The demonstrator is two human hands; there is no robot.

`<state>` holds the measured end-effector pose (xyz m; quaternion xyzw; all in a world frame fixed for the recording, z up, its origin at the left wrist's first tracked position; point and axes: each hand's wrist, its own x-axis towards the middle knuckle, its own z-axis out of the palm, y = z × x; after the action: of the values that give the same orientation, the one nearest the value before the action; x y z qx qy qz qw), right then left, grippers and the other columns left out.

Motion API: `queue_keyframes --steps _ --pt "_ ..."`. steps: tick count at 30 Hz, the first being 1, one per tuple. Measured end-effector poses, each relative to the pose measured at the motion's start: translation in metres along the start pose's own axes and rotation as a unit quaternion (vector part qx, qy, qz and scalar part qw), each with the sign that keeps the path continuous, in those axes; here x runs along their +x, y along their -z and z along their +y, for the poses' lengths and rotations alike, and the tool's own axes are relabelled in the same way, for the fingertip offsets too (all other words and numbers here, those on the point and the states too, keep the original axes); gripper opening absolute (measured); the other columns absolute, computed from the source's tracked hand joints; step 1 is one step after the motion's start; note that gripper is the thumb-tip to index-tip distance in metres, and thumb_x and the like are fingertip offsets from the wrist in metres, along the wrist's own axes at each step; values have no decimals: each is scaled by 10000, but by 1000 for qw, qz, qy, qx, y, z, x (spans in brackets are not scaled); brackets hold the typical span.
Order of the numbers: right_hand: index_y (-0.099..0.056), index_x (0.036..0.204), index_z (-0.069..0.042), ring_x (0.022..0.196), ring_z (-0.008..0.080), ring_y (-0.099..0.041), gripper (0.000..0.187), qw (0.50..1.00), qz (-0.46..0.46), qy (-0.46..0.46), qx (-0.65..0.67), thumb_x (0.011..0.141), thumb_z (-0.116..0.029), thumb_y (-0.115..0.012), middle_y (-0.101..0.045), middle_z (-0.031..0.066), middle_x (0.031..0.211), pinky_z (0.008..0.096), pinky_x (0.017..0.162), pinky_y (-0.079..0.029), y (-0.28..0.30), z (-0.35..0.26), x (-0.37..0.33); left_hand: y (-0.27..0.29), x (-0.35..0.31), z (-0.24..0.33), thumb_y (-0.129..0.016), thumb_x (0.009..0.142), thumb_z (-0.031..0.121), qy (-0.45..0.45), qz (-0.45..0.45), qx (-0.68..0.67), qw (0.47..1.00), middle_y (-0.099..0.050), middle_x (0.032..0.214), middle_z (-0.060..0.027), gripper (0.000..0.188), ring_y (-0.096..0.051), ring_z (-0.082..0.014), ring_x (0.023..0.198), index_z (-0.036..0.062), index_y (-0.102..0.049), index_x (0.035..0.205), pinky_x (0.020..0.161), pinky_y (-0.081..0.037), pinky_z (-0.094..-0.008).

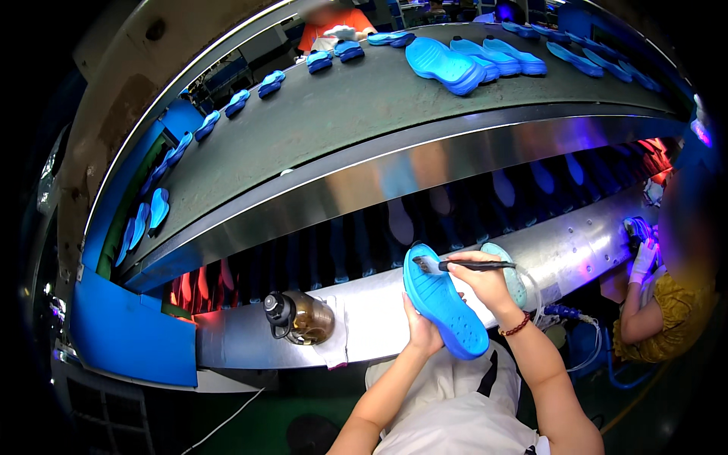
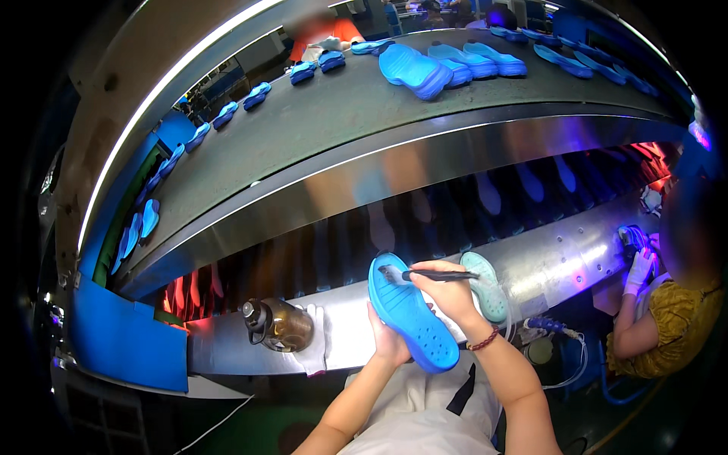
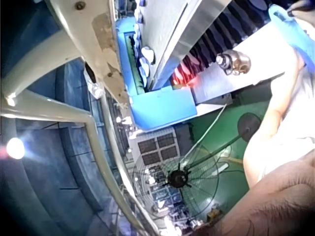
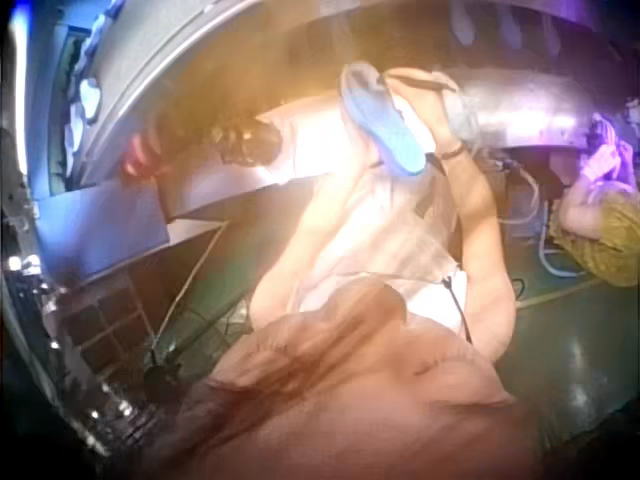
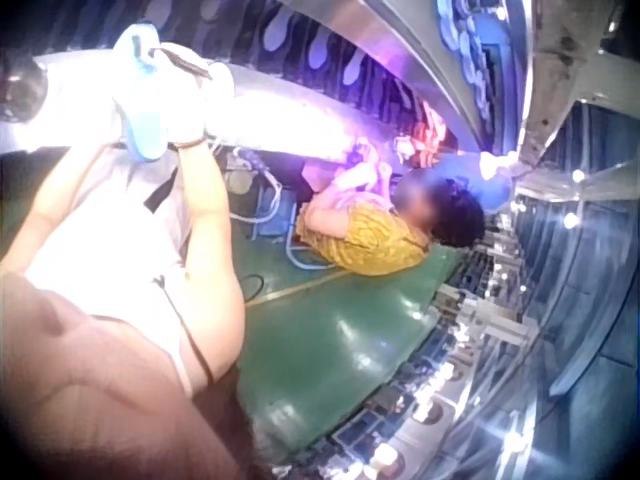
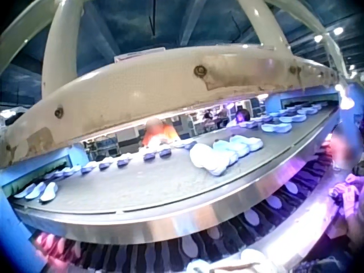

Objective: The person picks up blue shoe soles from a moving conveyor belt and applies a liquid primer to their underside using a handheld brush.

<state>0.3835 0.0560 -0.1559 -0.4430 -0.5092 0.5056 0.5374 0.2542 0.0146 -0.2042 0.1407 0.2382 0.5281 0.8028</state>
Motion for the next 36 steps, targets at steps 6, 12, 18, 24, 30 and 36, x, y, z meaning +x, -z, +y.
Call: queue_keyframes --steps 6,12,18,24,30,36 --pt "-658 818 -57 797 254 -621 156 912 -59 299 -274 673 -115 -659 -653 99 818 341 752 -450 -20 -4 -33 20 9 11 -124 801 709 -55 63 28 996 -472 1201 -135 822 -454 -281 1112 85 -361 1280 962 -349 -409" --pt "-665 833 -29 730 216 -640 177 918 -322 96 -212 677 -114 -664 -655 133 805 285 680 -493 22 -26 -44 25 -7 46 -67 746 763 4 -15 67 998 -559 1009 -197 927 -557 -316 925 40 -416 1209 846 -443 -449" --pt "-654 859 11 783 184 -618 150 988 -119 56 -86 712 -20 -664 -648 116 832 272 706 -487 3 -43 -19 -2 -13 26 -96 767 745 42 -63 -13 997 -551 1070 -148 868 -553 -298 942 91 -398 1252 859 -444 -427" --pt "-666 855 -1 782 184 -625 158 956 -266 125 5 703 -40 -682 -651 126 849 279 722 -490 12 -45 -27 -4 -14 34 -159 791 719 -32 0 67 997 -489 1197 -116 801 -513 -262 1037 115 -393 1263 899 -424 -424" --pt "-661 855 6 792 190 -627 152 923 -326 200 -44 708 -29 -676 -654 124 862 279 731 -490 15 -43 -26 -18 -12 40 -88 746 769 -7 -65 -45 997 -558 1023 -195 920 -573 -284 891 40 -409 1207 793 -474 -405" --pt "-672 861 -5 797 198 -624 191 945 -267 178 -62 675 -34 -707 -662 110 851 297 735 -490 20 -44 -25 -15 -2 47 -68 689 820 -116 -96 47 988 -569 951 -208 1002 -586 -291 818 21 -414 1186 736 -493 -398"
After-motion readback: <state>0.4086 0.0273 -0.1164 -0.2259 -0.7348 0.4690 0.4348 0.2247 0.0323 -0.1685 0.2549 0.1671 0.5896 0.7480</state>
